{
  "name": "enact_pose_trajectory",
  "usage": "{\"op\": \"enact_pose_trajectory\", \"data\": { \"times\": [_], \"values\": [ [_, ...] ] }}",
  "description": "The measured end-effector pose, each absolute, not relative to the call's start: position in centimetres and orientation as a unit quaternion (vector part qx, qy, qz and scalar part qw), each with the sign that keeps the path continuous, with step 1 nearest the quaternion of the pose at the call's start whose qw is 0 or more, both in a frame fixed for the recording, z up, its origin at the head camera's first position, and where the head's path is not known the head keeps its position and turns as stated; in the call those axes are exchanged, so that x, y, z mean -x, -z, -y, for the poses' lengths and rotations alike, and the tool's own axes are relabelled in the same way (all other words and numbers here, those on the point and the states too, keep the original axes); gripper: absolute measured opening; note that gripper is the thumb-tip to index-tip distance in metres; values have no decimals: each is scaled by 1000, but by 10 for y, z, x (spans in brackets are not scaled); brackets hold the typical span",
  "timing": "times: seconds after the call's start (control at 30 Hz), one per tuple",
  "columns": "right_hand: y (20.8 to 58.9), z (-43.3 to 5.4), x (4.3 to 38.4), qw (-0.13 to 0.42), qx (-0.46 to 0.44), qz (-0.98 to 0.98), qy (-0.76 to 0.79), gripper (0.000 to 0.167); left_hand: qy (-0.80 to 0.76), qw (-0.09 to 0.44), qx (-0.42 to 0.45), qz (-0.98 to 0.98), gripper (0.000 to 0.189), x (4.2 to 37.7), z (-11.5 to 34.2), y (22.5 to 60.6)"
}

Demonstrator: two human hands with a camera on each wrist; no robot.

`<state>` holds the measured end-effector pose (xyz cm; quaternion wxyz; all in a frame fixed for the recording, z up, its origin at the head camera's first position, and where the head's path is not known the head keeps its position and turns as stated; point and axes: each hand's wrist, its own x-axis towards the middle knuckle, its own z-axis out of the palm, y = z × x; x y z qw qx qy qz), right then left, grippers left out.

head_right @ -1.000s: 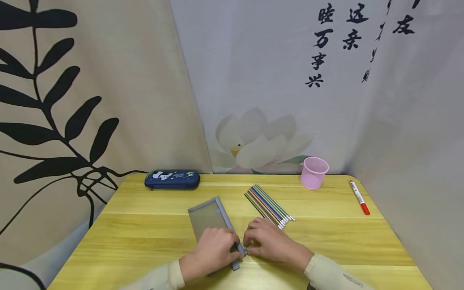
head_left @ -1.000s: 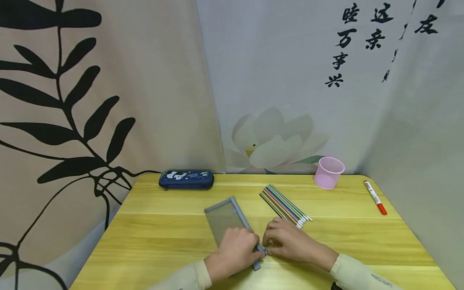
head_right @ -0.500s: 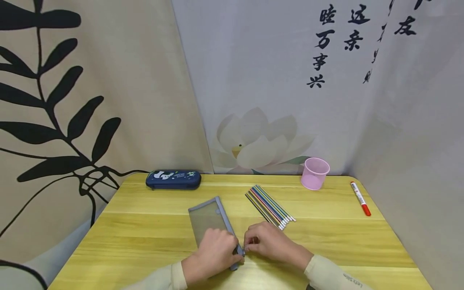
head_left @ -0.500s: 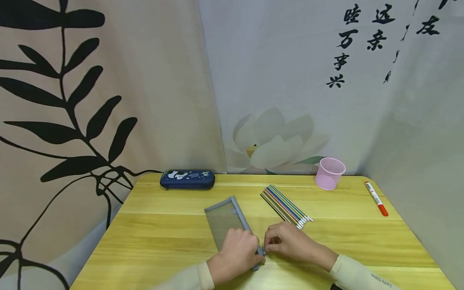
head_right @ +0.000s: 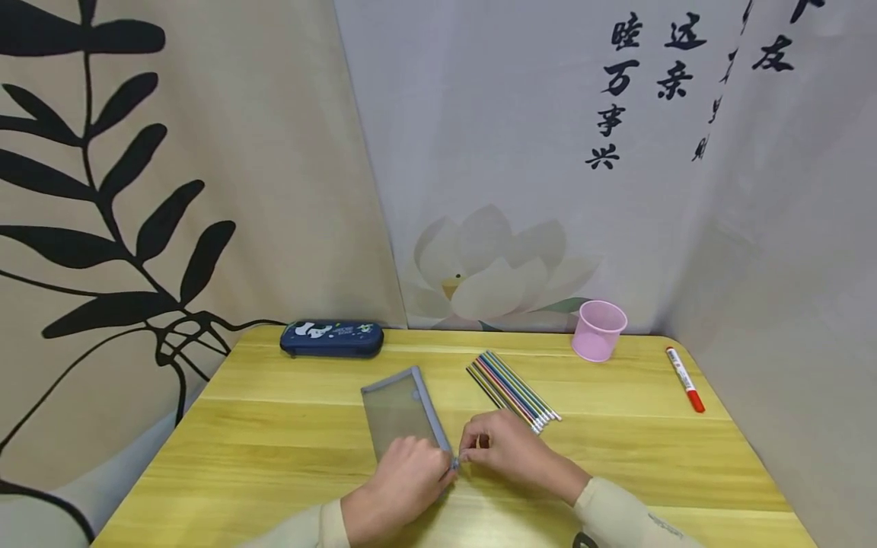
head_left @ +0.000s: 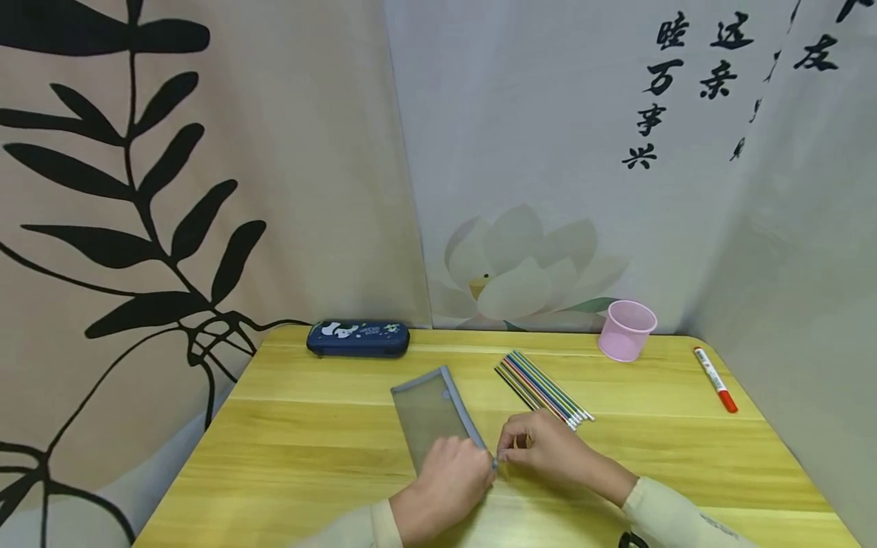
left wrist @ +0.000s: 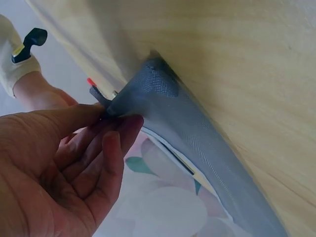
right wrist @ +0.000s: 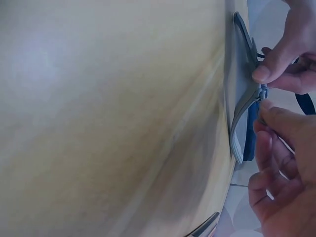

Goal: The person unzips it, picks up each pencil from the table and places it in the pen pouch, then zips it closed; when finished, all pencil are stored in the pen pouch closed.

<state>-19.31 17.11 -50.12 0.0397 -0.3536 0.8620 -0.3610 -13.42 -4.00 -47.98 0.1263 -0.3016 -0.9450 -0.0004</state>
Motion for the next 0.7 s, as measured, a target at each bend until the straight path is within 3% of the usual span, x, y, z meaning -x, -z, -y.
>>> {"op": "enact_pose_trajectory", "data": {
  "times": [0.23,0.6,0.7],
  "values": [
    [501,-167,199,21,340,-874,346,15,-20,155,328,931,36,137,41,484],
    [504,-158,207,-8,310,-900,305,13,-41,182,371,910,10,141,49,485],
    [506,-155,212,-21,301,-906,298,14,-39,193,378,905,13,141,49,485]
  ]
}}
